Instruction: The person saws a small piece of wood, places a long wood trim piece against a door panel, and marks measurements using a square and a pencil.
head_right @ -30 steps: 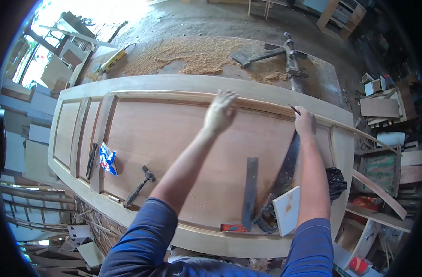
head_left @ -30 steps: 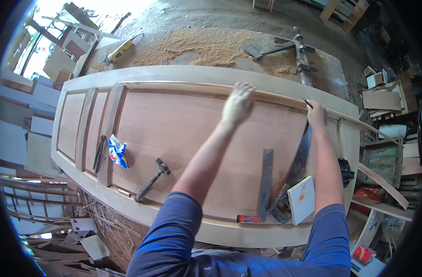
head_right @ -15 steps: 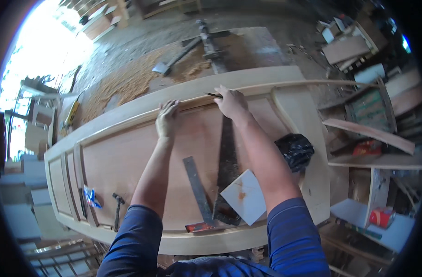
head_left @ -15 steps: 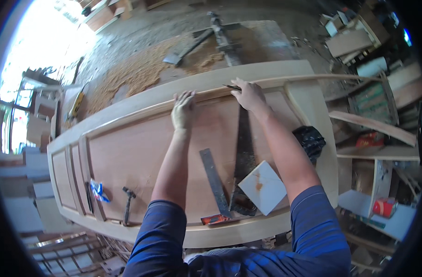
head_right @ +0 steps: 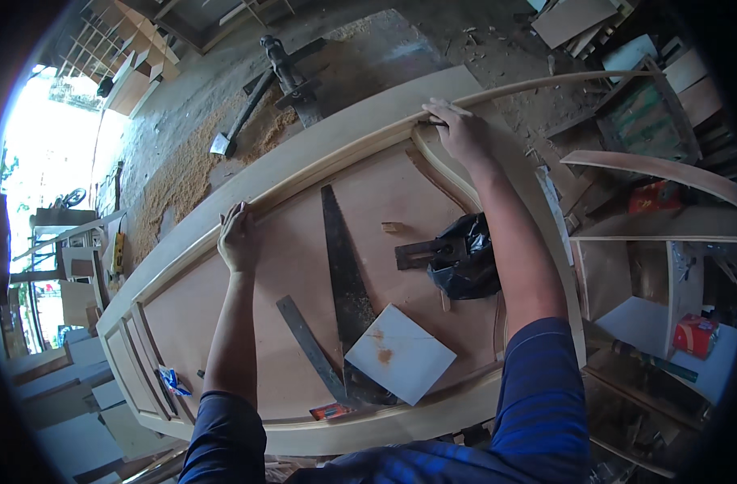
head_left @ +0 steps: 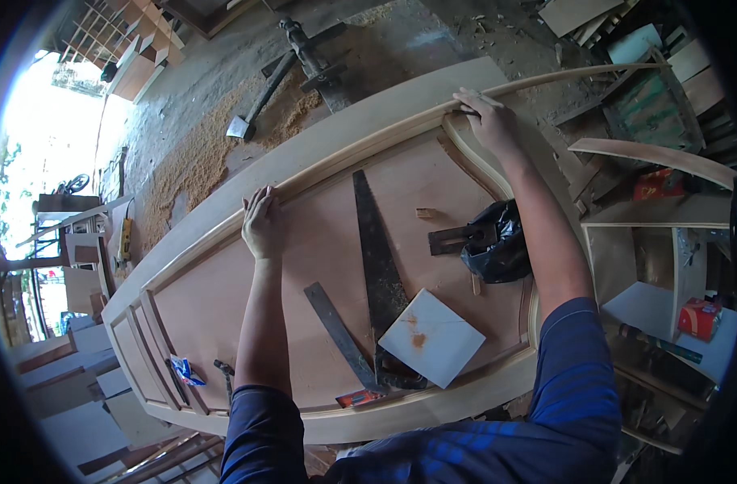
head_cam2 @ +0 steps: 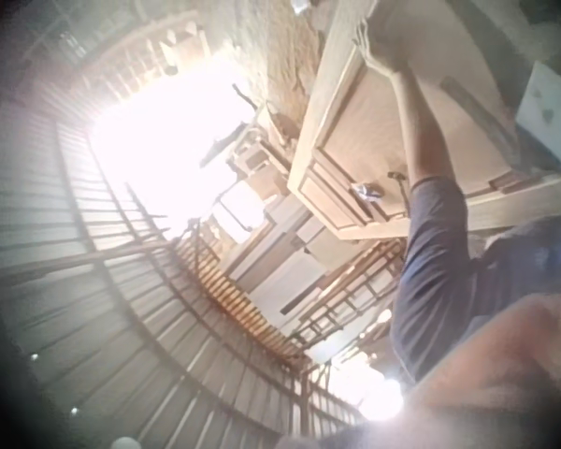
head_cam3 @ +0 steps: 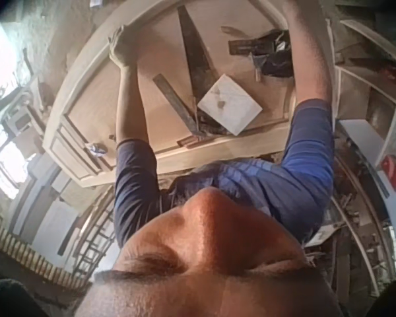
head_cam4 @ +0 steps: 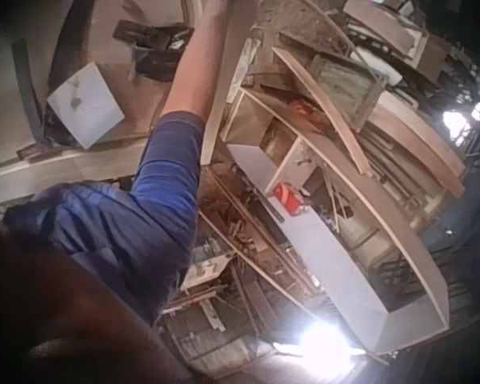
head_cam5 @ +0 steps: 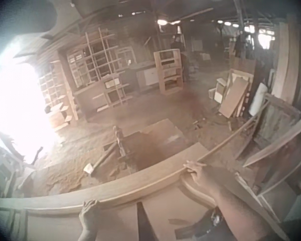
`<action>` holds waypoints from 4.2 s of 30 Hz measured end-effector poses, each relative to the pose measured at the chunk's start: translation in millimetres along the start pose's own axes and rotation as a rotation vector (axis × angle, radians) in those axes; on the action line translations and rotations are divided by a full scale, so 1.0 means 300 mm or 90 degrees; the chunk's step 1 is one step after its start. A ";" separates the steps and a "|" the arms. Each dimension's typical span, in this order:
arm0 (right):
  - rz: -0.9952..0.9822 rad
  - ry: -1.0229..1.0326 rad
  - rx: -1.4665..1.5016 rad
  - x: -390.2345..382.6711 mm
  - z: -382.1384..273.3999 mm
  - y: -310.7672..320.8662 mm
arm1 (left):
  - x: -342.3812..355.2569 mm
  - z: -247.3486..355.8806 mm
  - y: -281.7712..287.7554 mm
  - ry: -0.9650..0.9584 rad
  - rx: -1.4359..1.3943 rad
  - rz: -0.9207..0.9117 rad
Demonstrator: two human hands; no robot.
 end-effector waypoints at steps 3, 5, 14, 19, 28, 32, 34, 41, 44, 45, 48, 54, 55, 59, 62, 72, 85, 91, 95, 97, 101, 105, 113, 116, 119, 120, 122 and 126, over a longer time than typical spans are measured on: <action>0.023 0.003 0.013 0.009 0.007 -0.014 | 0.011 -0.003 0.007 -0.016 0.034 -0.029; 0.028 -0.008 0.023 0.008 0.007 -0.021 | 0.010 -0.012 0.009 -0.023 0.049 -0.035; 0.070 -0.013 0.004 -0.005 0.031 -0.011 | -0.005 0.011 -0.016 -0.028 0.032 -0.040; 0.066 -0.020 0.025 0.003 0.009 -0.048 | 0.038 0.073 -0.038 0.006 0.040 -0.032; 0.077 -0.023 0.033 -0.003 0.007 -0.029 | 0.336 0.784 -0.486 -0.206 -0.175 -0.053; 0.075 -0.022 0.030 -0.001 0.025 -0.036 | 0.351 0.841 -0.554 -0.158 -0.152 -0.051; 0.060 -0.023 0.034 -0.006 0.020 -0.028 | 0.361 0.838 -0.553 -0.153 -0.164 -0.060; 0.153 -0.067 0.136 0.002 0.003 0.054 | 0.360 0.842 -0.542 -0.151 -0.144 -0.059; 0.127 -0.098 0.243 -0.009 0.001 0.060 | 0.353 0.849 -0.550 -0.153 -0.146 -0.062; 0.118 -0.104 0.280 -0.006 -0.007 0.061 | 0.355 0.845 -0.554 -0.150 -0.155 -0.068; 0.087 -0.055 0.316 -0.009 -0.002 0.072 | 0.358 0.829 -0.562 -0.146 -0.169 -0.069; 0.127 0.069 0.393 -0.001 -0.075 0.113 | 0.354 0.821 -0.567 -0.132 -0.172 -0.057; 0.149 0.088 0.386 -0.006 -0.096 0.127 | 0.356 0.823 -0.567 -0.121 -0.169 -0.055; 0.000 0.060 0.330 -0.035 -0.023 0.135 | 0.362 0.846 -0.561 -0.116 -0.201 -0.047; -0.023 -0.026 0.442 -0.049 -0.039 0.089 | 0.358 0.850 -0.563 -0.113 -0.219 -0.053; 0.015 0.003 0.381 -0.056 -0.044 0.049 | 0.350 0.819 -0.574 -0.130 -0.191 -0.059; 0.029 0.108 0.253 -0.050 -0.038 0.046 | 0.350 0.817 -0.572 -0.130 -0.182 -0.050; 0.007 0.096 0.267 -0.043 -0.042 0.052 | 0.357 0.818 -0.570 -0.139 -0.185 -0.030; 0.017 0.109 0.256 -0.046 -0.051 0.056 | 0.358 0.827 -0.568 -0.135 -0.188 0.001; 0.020 0.103 0.269 -0.049 -0.057 0.059 | 0.356 0.823 -0.571 -0.140 -0.178 -0.013; -0.001 0.091 0.260 -0.045 -0.070 0.066 | 0.356 0.819 -0.561 -0.137 -0.181 -0.021; -0.015 0.076 0.256 -0.043 -0.075 0.067 | 0.358 0.818 -0.558 -0.137 -0.183 -0.028; 0.004 0.102 0.255 -0.034 -0.077 0.071 | 0.362 0.828 -0.552 -0.129 -0.191 -0.029; 0.012 0.113 0.258 -0.029 -0.079 0.069 | 0.366 0.827 -0.542 -0.137 -0.182 -0.025; 0.016 0.108 0.259 -0.034 -0.075 0.067 | 0.363 0.831 -0.547 -0.133 -0.189 -0.021; 0.019 0.101 0.266 -0.037 -0.075 0.066 | 0.360 0.829 -0.547 -0.133 -0.189 -0.020; 0.007 0.101 0.259 -0.032 -0.078 0.064 | 0.361 0.827 -0.551 -0.134 -0.190 -0.016; -0.025 0.034 0.316 -0.031 -0.096 0.108 | 0.367 0.822 -0.544 -0.136 -0.197 -0.014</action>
Point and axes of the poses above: each hand's wrist, its own x-axis towards the middle knuckle, its own y-axis out of the back of the hand, z = x × y, the point moved 1 cm from there along x, towards the middle knuckle, and after that the axes turned 6 degrees about -y, right-handed, at the moved point
